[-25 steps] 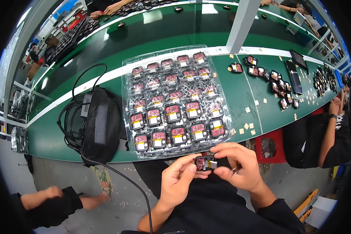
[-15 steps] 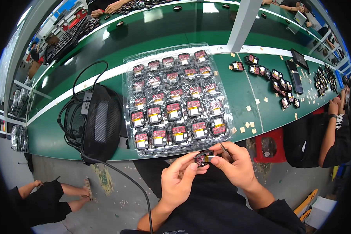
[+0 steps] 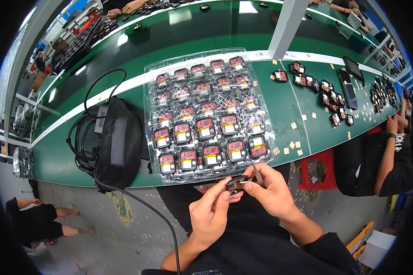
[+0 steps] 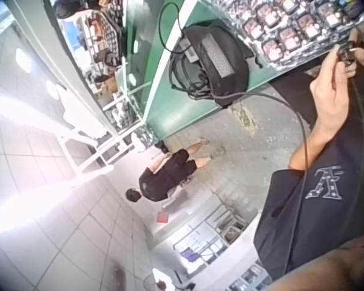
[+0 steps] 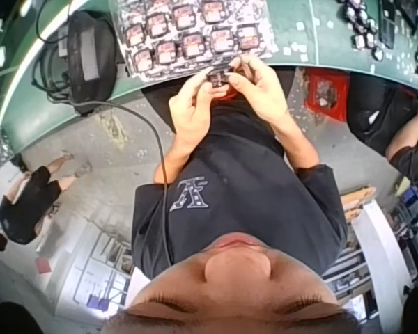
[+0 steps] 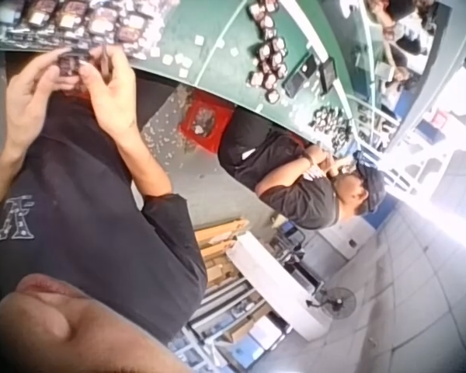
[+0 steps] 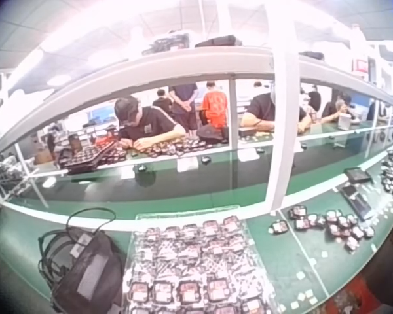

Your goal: Assemble electronic components by cleaning and attaching small parts onto a main board at a factory workstation.

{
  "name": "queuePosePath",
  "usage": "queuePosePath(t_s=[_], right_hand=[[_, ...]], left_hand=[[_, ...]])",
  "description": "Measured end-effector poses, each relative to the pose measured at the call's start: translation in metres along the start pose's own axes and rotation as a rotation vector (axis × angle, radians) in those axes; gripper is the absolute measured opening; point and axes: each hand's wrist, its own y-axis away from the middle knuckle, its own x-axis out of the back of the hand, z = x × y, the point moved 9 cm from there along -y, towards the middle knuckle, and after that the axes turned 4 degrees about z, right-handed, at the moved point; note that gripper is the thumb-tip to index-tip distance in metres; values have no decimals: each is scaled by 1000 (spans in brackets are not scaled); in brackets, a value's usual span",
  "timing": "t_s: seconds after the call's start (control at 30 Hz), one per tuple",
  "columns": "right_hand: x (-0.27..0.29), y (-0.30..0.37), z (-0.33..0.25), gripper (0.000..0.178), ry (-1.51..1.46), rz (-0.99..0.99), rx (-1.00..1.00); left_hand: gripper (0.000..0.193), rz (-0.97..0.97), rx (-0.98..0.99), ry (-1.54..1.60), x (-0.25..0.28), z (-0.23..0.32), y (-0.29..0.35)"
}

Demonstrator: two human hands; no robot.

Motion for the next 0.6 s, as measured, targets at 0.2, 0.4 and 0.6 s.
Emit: queuePosePath(t_s=[0.2,0.4,0.6], right_hand=[[-19,17,-60,26,910,249,571],[-18,25,-61,30,822,341,769],[-17,21,-60,22,700,266,579]], left_hand=[[29,98,2,-4,3,-4,3],[28,137,-138,-115,-1,5,4],[28,216,-158,-177,6,2,6]])
